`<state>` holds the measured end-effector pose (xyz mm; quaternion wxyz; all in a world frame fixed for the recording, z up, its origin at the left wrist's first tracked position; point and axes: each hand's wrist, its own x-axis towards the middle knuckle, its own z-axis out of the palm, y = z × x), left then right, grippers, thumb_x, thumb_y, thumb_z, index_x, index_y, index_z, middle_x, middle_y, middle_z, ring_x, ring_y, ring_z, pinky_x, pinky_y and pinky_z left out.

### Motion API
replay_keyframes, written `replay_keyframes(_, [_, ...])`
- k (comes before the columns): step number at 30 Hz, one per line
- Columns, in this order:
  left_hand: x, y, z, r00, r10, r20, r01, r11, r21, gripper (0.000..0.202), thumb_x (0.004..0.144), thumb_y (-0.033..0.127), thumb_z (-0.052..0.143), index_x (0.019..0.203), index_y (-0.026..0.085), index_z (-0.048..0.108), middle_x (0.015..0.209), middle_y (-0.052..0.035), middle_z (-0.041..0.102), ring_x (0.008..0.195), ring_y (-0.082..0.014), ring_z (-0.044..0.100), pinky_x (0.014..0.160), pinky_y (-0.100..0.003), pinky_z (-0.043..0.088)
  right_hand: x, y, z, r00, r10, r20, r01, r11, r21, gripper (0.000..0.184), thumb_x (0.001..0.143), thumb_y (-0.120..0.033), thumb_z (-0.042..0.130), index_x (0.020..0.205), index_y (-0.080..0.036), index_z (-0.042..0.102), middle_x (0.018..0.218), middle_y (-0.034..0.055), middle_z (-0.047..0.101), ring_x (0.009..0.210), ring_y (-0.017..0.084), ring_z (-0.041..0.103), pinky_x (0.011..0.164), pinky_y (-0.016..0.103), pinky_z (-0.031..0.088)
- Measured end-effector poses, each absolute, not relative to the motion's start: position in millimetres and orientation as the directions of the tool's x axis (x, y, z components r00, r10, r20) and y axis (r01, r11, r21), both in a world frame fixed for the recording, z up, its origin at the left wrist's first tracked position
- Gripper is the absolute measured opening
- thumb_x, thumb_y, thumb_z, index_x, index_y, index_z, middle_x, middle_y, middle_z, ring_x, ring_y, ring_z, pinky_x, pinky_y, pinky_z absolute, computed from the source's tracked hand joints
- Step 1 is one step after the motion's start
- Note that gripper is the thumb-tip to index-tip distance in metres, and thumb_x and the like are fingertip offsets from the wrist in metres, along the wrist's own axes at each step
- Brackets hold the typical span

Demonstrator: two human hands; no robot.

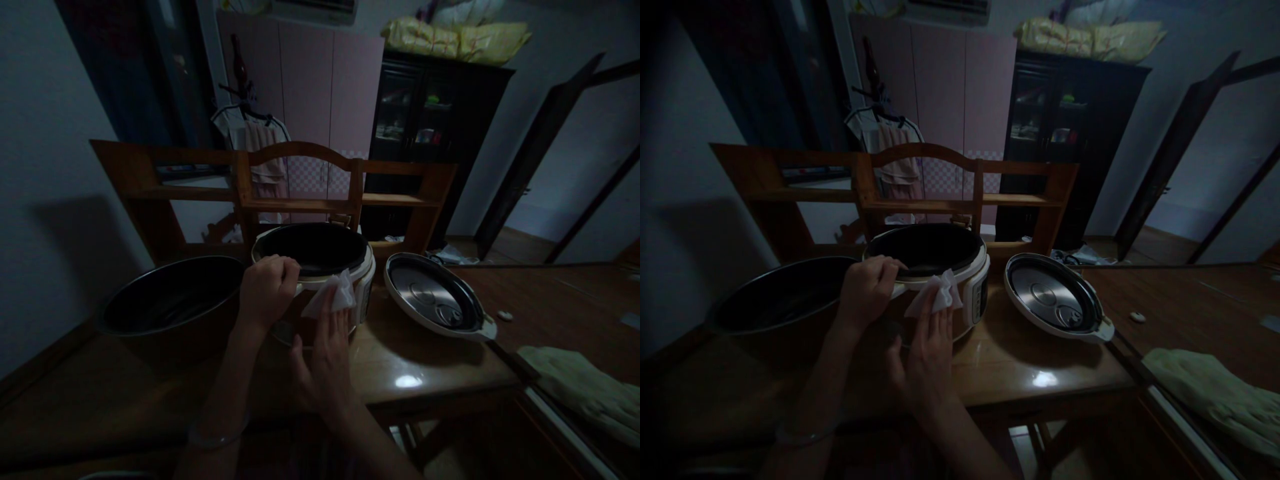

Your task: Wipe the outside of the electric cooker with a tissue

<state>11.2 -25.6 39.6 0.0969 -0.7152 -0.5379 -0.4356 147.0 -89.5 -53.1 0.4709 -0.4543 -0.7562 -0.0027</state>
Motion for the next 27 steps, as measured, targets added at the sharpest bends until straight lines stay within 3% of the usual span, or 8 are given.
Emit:
replay_keyframes(6, [11.3, -26.1, 40.1, 0.028, 0.693, 0.721, 0.852, -0.394, 0.345, 0.043, 0.097, 0.031, 0.035, 0.077, 0.018, 0.071, 0.082, -0.0081, 0.073, 0.083, -0.0212, 0.067, 0.077, -0.034, 0.044, 152.3, -97.7, -55.9, -0.305, 0.636, 0.709, 0.641, 0.688, -0.342, 0.096, 0.086, -0.020, 0.051, 0.161, -0.004, -0.007, 0.170, 0.0164, 0.005, 0.156, 0.035, 0.009, 0.123, 0.059, 0.027])
replay_keyframes(9, [11.3, -26.2, 40.1, 0.037, 0.692, 0.721, 0.849, -0.403, 0.343, 0.043, 0.097, 0.030, 0.035, 0.079, 0.018, 0.072, 0.082, -0.0083, 0.073, 0.083, -0.0214, 0.067, 0.077, -0.034, 0.044, 159.8, -104.8, -61.8, -0.341, 0.630, 0.698, 0.554, 0.734, -0.392, 0.089, 0.089, -0.018, 0.047, 0.162, -0.009, -0.004, 0.170, 0.0119, 0.010, 0.156, 0.031, 0.013, 0.123, 0.055, 0.030])
replay_keyframes(12, [10.9, -25.6, 39.5, 0.039, 0.693, 0.720, 0.851, -0.401, 0.339, 0.043, 0.098, 0.030, 0.035, 0.078, 0.017, 0.071, 0.083, -0.0088, 0.073, 0.084, -0.0216, 0.068, 0.078, -0.034, 0.044, 172.4, -105.7, -63.1, -0.188, 0.669, 0.719, 0.497, 0.696, -0.518, 0.079, 0.096, -0.021, 0.041, 0.163, -0.015, 0.000, 0.170, 0.0084, 0.012, 0.157, 0.029, 0.013, 0.122, 0.053, 0.031])
replay_keyframes(16, [10.1, -24.6, 39.1, 0.037, 0.692, 0.721, 0.852, -0.399, 0.339, 0.042, 0.098, 0.029, 0.035, 0.082, 0.017, 0.073, 0.084, -0.0088, 0.073, 0.085, -0.0213, 0.068, 0.078, -0.034, 0.044, 189.8, -92.2, -49.8, 0.023, 0.678, 0.735, 0.483, 0.636, -0.602, 0.075, 0.101, -0.030, 0.041, 0.163, -0.018, 0.000, 0.171, 0.0070, 0.004, 0.157, 0.029, 0.006, 0.125, 0.057, 0.021])
replay_keyframes(20, [10.4, -25.0, 39.9, 0.035, 0.696, 0.717, 0.850, -0.398, 0.345, 0.043, 0.098, 0.029, 0.035, 0.083, 0.016, 0.073, 0.083, -0.0090, 0.073, 0.085, -0.0211, 0.068, 0.077, -0.033, 0.043, 188.7, -77.5, -38.9, -0.053, 0.685, 0.727, 0.524, 0.638, -0.564, 0.078, 0.101, -0.029, 0.042, 0.163, -0.018, -0.003, 0.171, 0.0074, 0.004, 0.157, 0.029, 0.003, 0.126, 0.058, 0.017])
replay_keyframes(27, [10.8, -25.5, 39.2, 0.045, 0.686, 0.726, 0.868, -0.387, 0.312, 0.043, 0.098, 0.029, 0.035, 0.081, 0.017, 0.072, 0.080, -0.0082, 0.072, 0.081, -0.0209, 0.067, 0.074, -0.034, 0.043, 160.9, -75.4, -49.8, -0.219, 0.662, 0.717, 0.620, 0.662, -0.422, 0.095, 0.091, -0.021, 0.047, 0.160, -0.013, -0.018, 0.170, 0.0122, 0.001, 0.157, 0.033, 0.006, 0.123, 0.062, 0.023])
